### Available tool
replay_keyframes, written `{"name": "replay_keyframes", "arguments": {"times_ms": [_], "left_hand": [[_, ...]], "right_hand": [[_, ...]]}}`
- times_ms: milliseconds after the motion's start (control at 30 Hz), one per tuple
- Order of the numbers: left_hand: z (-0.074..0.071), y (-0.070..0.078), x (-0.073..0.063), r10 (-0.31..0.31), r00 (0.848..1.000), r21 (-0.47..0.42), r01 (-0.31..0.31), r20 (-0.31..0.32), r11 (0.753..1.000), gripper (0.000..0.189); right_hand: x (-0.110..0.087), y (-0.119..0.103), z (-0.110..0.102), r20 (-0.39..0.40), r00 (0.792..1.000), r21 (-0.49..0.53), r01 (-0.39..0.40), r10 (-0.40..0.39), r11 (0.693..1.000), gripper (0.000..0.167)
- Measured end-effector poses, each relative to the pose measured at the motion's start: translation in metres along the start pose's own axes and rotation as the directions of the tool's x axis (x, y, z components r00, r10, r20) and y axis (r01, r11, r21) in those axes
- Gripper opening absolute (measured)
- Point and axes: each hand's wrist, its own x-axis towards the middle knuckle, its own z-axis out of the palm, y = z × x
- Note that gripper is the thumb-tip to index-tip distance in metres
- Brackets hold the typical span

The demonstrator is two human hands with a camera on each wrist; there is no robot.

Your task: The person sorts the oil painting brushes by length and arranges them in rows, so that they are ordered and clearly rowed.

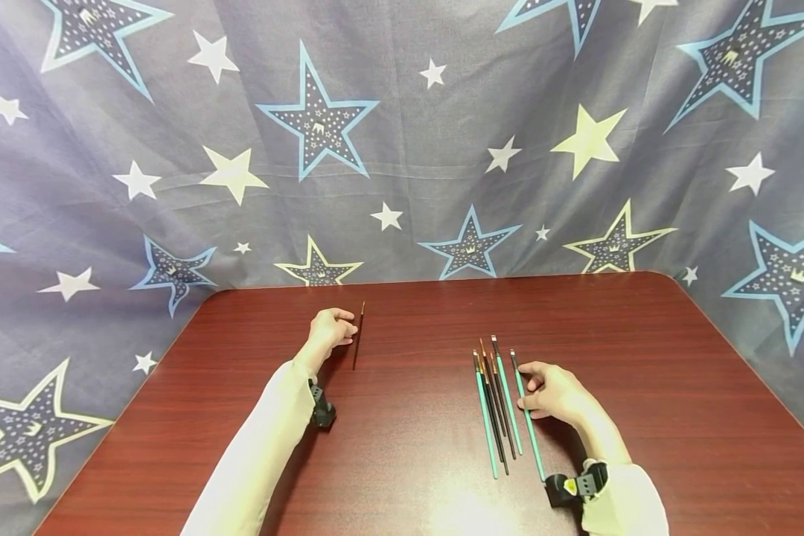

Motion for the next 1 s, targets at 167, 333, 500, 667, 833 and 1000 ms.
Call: {"name": "replay_keyframes", "arguments": {"times_ms": [167, 333, 500, 667, 833, 1000], "left_hand": [[0.000, 0.007, -0.010, 0.042, 0.999, 0.003, -0.042, 0.023, 0.999, 0.025], [0.003, 0.015, -0.025, 0.079, 0.995, -0.033, -0.077, 0.066, 0.997, 0.030], [0.012, 0.019, -0.039, 0.116, 0.986, -0.097, -0.105, 0.118, 0.990, 0.033], [0.026, 0.022, -0.052, 0.152, 0.971, -0.167, -0.122, 0.183, 0.978, 0.036], [0.040, 0.024, -0.066, 0.173, 0.952, -0.195, -0.125, 0.254, 0.973, 0.036], [0.053, 0.029, -0.082, 0.182, 0.933, -0.211, -0.119, 0.311, 0.970, 0.036]], "right_hand": [[-0.001, 0.000, 0.000, 0.006, 1.000, 0.004, 0.002, -0.002, 1.000, 0.061], [0.000, 0.000, 0.000, 0.008, 1.000, 0.004, 0.000, 0.000, 1.000, 0.061], [-0.001, -0.001, 0.000, 0.006, 1.000, -0.001, 0.002, -0.002, 1.000, 0.061], [-0.001, -0.001, 0.000, 0.003, 1.000, 0.003, 0.006, -0.006, 1.000, 0.061], [0.000, 0.000, 0.001, 0.004, 1.000, 0.009, 0.010, -0.010, 1.000, 0.061], [0.000, 0.000, 0.000, 0.000, 1.000, 0.007, 0.011, -0.011, 1.000, 0.061]]}}
